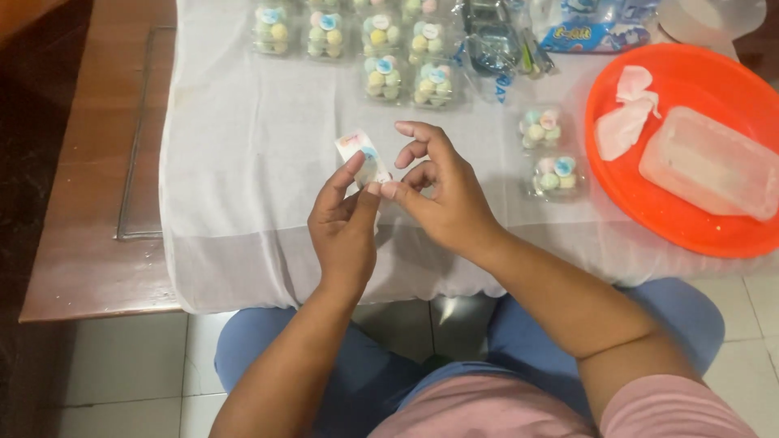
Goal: Packaging small colorful candies into clear plastic containers and preparing them with tape.
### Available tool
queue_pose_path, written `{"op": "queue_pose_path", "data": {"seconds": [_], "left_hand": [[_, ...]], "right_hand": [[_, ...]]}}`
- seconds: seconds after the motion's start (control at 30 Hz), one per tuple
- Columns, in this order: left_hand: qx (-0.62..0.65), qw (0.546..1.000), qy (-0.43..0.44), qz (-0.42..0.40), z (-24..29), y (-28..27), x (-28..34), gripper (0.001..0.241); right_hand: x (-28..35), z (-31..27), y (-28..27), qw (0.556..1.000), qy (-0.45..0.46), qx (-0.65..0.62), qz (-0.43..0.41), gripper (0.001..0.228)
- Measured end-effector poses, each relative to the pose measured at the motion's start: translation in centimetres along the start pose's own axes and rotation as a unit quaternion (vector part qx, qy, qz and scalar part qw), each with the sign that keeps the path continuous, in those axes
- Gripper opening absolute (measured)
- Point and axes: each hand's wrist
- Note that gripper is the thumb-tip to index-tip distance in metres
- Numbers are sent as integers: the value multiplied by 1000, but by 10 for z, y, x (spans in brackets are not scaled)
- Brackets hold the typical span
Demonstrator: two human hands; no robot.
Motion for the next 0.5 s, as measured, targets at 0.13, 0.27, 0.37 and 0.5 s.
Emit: {"op": "queue_pose_path", "data": {"seconds": [0.13, 0.27, 0.37, 0.5], "left_hand": [[-1, 1000, -12, -28, -17, 2, 8, 41], [47, 997, -43, -49, -32, 1, 8, 45], [54, 995, -68, -46, -35, 0, 3, 43], [23, 998, -58, -27, -21, 2, 4, 41]], "right_hand": [[25, 10, -7, 999, 37, -3, 9, 60], [43, 10, -13, 999, 52, 9, 1, 60], [55, 9, -34, 995, 61, 73, -21, 59], [52, 39, -116, 929, 73, 346, 108, 58]]}}
Point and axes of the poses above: each hand's wrist, its own x-axis away from the middle knuckle, its own y-axis out of the palm, z = x × y, and after that the axes turned 1 degree about -y, right-handed
